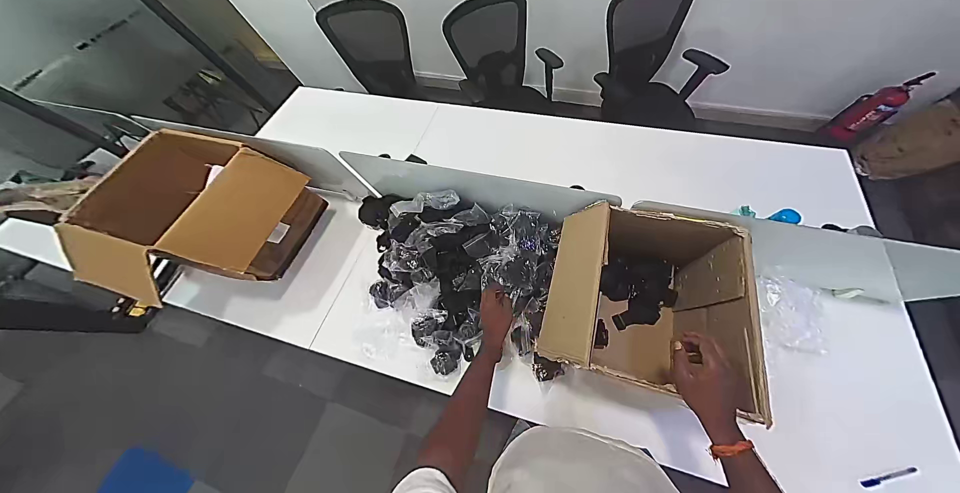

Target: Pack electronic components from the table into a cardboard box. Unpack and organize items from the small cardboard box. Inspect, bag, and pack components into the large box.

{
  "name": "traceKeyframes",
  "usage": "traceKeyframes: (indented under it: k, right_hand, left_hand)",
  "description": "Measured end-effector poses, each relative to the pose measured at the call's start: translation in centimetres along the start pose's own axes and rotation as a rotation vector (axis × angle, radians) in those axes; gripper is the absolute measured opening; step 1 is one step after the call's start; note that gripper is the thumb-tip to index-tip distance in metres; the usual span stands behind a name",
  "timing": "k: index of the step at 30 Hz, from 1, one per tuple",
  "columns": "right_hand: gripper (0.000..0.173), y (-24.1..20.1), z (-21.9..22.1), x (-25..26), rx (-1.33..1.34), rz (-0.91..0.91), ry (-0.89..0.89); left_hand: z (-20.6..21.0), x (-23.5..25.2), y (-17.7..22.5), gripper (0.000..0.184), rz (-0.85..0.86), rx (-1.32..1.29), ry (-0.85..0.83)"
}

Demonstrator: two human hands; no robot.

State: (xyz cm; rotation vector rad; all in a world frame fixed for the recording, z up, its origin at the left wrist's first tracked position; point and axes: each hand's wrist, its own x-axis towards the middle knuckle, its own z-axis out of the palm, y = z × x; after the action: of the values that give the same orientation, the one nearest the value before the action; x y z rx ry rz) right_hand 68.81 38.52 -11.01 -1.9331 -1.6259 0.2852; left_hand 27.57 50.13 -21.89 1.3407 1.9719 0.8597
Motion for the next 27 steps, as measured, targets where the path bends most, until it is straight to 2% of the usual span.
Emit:
traceKeyframes:
  k: [7, 13, 17, 22, 24, 27]
  right_hand:
    - [0.033, -0.8, 0.1, -0.5, -0.061, -0.021, 0.035]
    - [0.028, -1.2, 0.1, -0.7, -0.117, -0.005, 0.049]
    - [0.031, -1.3, 0.2, -0.6, -0.156, 0.008, 0.061]
    - [0.034, -1.6, 0.3, -0.2, -0.184, 0.004, 0.102]
    - [0.033, -1.5, 0.3, -0.4, -0.191, -0.007, 0.094]
    - [0.033, -1.5, 0.4, -0.1, -0.195, -0.014, 0.072]
  left_hand:
    - [1.7, 5.2, 2.2, 0.059, 0.105, 0.157, -0.137]
    - [1.9, 6.4, 3.9, 0.064, -0.016, 0.343, -0.206]
    - [1.4, 6.3, 3.4, 0.077, -0.067, 0.372, -0.209]
    - [0.8, 5.7, 2.2, 0.061, -0.038, 0.415, -0.221]
    - [0.5, 5.3, 1.4, 0.063, -0.036, 0.391, -0.213]
    - [0.5, 5.3, -0.3, 0.059, 0.061, 0.274, -0.178]
